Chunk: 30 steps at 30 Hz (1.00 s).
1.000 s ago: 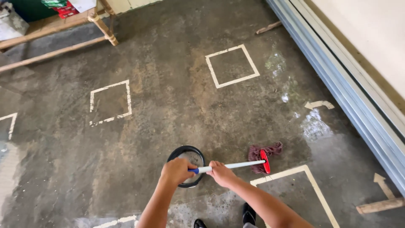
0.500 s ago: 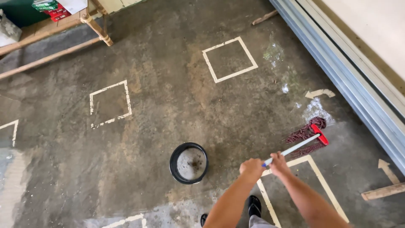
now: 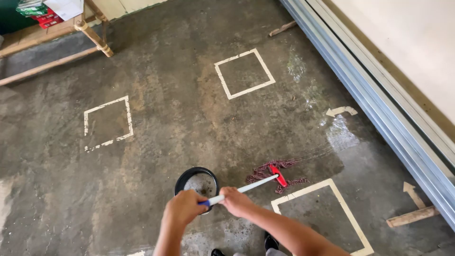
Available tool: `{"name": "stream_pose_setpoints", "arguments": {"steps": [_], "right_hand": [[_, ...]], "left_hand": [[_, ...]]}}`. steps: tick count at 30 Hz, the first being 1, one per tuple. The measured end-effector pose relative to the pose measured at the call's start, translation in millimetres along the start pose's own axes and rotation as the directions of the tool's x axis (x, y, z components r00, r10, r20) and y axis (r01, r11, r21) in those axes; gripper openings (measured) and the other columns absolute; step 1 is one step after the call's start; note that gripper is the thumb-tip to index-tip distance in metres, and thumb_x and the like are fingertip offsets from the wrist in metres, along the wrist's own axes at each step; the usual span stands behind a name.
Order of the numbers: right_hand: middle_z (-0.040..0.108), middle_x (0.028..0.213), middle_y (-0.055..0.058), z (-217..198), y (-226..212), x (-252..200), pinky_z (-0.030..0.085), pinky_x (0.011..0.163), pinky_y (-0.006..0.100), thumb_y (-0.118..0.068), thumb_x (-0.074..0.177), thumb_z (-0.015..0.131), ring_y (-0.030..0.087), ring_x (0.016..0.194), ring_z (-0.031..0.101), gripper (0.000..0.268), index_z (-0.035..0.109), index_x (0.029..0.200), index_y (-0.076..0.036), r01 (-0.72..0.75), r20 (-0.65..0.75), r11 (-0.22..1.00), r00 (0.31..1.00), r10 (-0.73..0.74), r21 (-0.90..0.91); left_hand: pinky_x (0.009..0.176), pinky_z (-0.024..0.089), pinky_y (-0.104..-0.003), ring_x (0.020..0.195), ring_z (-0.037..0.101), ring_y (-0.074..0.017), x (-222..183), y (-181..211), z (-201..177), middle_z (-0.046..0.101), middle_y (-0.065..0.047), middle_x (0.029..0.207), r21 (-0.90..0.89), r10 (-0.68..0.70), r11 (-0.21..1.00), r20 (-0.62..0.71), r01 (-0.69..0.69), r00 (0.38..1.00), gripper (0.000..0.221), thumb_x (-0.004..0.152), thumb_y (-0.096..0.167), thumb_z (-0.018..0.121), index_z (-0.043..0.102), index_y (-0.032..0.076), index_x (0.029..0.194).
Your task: Mopping a concrete floor with a mop and a bucket of soapy water.
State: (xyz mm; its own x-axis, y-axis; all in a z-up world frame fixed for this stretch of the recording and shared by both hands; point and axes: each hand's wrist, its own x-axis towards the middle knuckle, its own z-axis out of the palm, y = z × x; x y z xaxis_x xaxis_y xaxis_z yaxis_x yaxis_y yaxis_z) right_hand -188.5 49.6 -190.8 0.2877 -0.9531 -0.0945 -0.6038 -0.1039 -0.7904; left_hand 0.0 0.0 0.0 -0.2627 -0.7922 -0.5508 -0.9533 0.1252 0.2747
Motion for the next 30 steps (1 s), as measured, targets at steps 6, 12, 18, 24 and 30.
{"name": "stream_pose_setpoints", "arguments": {"steps": [6,12,18,24,30], "right_hand": [[0.068,0.101,0.014,-49,111,-39,0.056,0.082,0.048,-0.023,0.092,0.063,0.035,0.102,0.068,0.012,0.061,0.092,-0.011,-0.265,-0.193,0.952,0.953,0.235,-0.152],[0.066,0.120,0.009,-41,267,-104,0.052,0.101,0.045,-0.018,0.087,0.063,0.032,0.121,0.061,0.018,0.064,0.105,-0.017,-0.495,-0.419,0.825,0.833,0.361,-0.272],[0.062,0.132,0.011,23,255,-78,0.051,0.095,0.049,-0.017,0.079,0.069,0.040,0.120,0.056,0.034,0.064,0.112,-0.014,-0.543,-0.552,0.828,0.737,0.390,-0.140],[0.070,0.099,0.006,48,92,6,0.054,0.084,0.042,-0.020,0.083,0.076,0.029,0.101,0.068,0.014,0.069,0.094,-0.015,-0.062,-0.153,0.997,0.987,0.052,-0.056],[0.069,0.091,0.012,48,54,21,0.052,0.077,0.050,-0.041,0.088,0.079,0.037,0.095,0.065,0.032,0.065,0.086,-0.013,-0.069,-0.007,0.997,0.998,0.068,-0.021]], "left_hand": [[0.083,0.059,-0.046,0.092,0.074,-0.0320,43,110,49,0.077,-0.011,0.096,-0.074,0.168,0.983,0.001,-0.167,0.986,0.023,0.078,0.035,0.080,0.082,0.028,0.100],[0.087,0.057,-0.051,0.101,0.073,-0.0367,114,158,219,0.076,-0.017,0.106,-0.209,0.243,0.950,0.020,-0.233,0.970,0.023,0.097,0.033,0.065,0.080,0.023,0.111],[0.084,0.056,-0.049,0.099,0.072,-0.0353,90,110,190,0.075,-0.014,0.102,-0.053,0.241,0.970,0.057,-0.238,0.969,0.021,0.092,0.031,0.065,0.077,0.022,0.107],[0.085,0.055,-0.046,0.098,0.072,-0.0287,20,-7,40,0.075,-0.005,0.100,0.032,0.112,0.993,0.121,-0.116,0.986,0.029,0.084,0.045,0.075,0.077,0.039,0.112],[0.082,0.058,-0.041,0.091,0.076,-0.0264,7,-28,12,0.079,-0.005,0.094,-0.033,0.020,0.999,0.025,-0.019,0.999,0.034,0.072,0.035,0.083,0.082,0.036,0.106]]}}
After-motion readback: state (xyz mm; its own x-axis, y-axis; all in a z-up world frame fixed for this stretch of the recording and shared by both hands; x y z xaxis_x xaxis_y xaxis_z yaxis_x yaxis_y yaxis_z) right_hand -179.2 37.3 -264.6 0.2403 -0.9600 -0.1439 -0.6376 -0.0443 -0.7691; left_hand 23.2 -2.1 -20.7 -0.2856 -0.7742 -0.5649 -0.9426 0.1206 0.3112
